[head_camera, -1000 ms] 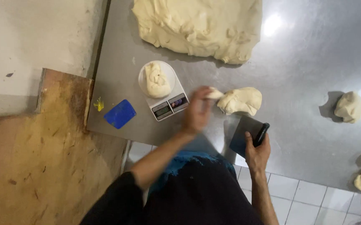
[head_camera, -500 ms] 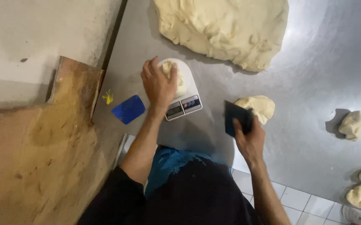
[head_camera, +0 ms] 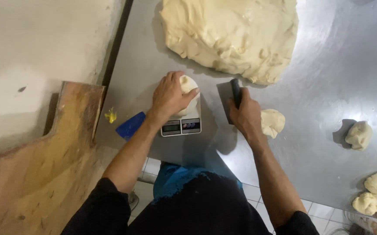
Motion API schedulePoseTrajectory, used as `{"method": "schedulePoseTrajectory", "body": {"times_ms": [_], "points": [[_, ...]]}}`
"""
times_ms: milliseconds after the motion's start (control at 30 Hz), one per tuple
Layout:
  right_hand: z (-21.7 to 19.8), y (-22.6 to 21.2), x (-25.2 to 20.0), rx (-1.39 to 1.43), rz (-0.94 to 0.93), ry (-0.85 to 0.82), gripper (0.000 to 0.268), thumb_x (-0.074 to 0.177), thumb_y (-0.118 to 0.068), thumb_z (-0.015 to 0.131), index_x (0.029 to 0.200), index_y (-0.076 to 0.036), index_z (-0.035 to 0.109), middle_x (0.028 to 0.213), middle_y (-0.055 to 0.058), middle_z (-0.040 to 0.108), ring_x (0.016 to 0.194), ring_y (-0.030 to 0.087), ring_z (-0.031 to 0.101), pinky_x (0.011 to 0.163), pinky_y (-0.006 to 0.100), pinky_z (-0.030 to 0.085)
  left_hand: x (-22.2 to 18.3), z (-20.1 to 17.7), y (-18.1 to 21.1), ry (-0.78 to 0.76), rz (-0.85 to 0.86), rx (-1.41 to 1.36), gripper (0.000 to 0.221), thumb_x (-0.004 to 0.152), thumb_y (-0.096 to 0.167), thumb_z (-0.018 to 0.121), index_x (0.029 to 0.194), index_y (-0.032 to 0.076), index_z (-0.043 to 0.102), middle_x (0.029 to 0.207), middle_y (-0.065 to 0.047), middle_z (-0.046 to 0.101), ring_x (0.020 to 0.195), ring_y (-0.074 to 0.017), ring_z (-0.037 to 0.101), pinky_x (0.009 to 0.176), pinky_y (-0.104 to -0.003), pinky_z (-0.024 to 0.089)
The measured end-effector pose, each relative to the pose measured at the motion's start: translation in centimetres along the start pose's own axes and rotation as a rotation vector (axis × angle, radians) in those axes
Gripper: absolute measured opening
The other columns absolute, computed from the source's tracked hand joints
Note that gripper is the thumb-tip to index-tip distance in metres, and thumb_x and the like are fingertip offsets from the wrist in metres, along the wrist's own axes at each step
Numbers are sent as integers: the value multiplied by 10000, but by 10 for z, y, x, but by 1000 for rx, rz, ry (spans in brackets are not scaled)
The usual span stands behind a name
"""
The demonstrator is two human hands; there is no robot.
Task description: Portioning and weighing dough using a digital scale and bench scraper in a bakery production area.
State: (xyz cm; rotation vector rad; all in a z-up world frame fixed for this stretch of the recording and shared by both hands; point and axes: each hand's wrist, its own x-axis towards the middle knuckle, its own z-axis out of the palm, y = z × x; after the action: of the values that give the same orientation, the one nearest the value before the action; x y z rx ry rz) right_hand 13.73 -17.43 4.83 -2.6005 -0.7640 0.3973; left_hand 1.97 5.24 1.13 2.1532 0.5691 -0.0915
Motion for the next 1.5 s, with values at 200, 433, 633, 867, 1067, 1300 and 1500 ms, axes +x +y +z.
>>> {"method": "schedulePoseTrajectory", "body": {"times_ms": [200, 433, 633, 867, 1067, 1300, 1500], "points": [[7, -30, 5, 176, -73, -96, 300, 962, -266, 695, 1151, -64, 578, 811, 227, 710, 717, 433, 701, 596, 525, 533, -19, 42, 11, 264, -83, 208, 852, 773, 352, 852, 1367, -96, 435, 1323, -274, 508, 1215, -423, 516, 1032, -479, 446], [31, -72, 51, -27, -446, -145, 269, 925, -100, 674, 1133, -13, 528, 772, 211, 700, 666, 431, 689, 555, 533, 525, -24, 63, 9, 672, 12, 91, 335, 885, 128, 753, 1160, 0, 612, 1146, -172, 656, 1147, -370, 595, 994, -484, 473], [67, -95, 79, -122, -432, -248, 368, 811, -107, 713, 1080, 2, 487, 721, 254, 681, 670, 470, 674, 577, 565, 528, -27, 59, -2, 620, 2, -25, 321, 874, 95, 756, 1144, 3, 609, 1078, -155, 644, 1060, -367, 616, 931, -485, 502], [50, -70, 103, -205, -430, -53, 234, 1044, -154, 552, 1257, -59, 528, 756, 143, 722, 568, 274, 697, 561, 509, 577, -39, 44, 11, 512, -15, -77, 518, 849, 95, 759, 1299, -12, 526, 1152, -204, 662, 1092, -374, 635, 941, -472, 503], [-38, 15, 63, 111, -202, 247, 289, 1067, -183, 723, 1238, -3, 576, 982, 228, 725, 847, 389, 710, 695, 487, 572, -50, 16, -31, 494, 58, -404, 612, 1031, 294, 683, 1490, -16, 421, 1479, -239, 495, 1391, -384, 514, 1165, -496, 419], [-43, 69, -57, 599, 121, 261, 349, 1077, -150, 698, 1348, 29, 572, 1199, 148, 671, 1079, 219, 637, 969, 375, 546, -79, 14, -69, 468, -360, -784, 835, 1007, 677, 378, 1565, 57, 357, 1574, -246, 432, 1459, -369, 448, 1191, -498, 375], [-22, 84, -112, 619, 311, 256, 392, 1051, -158, 665, 1370, 37, 550, 1229, 169, 664, 1175, 249, 653, 995, 433, 559, -77, 36, -60, 269, -371, -812, 1002, 953, 805, 246, 1608, 46, 238, 1625, -311, 320, 1535, -406, 324, 1233, -513, 297]]}}
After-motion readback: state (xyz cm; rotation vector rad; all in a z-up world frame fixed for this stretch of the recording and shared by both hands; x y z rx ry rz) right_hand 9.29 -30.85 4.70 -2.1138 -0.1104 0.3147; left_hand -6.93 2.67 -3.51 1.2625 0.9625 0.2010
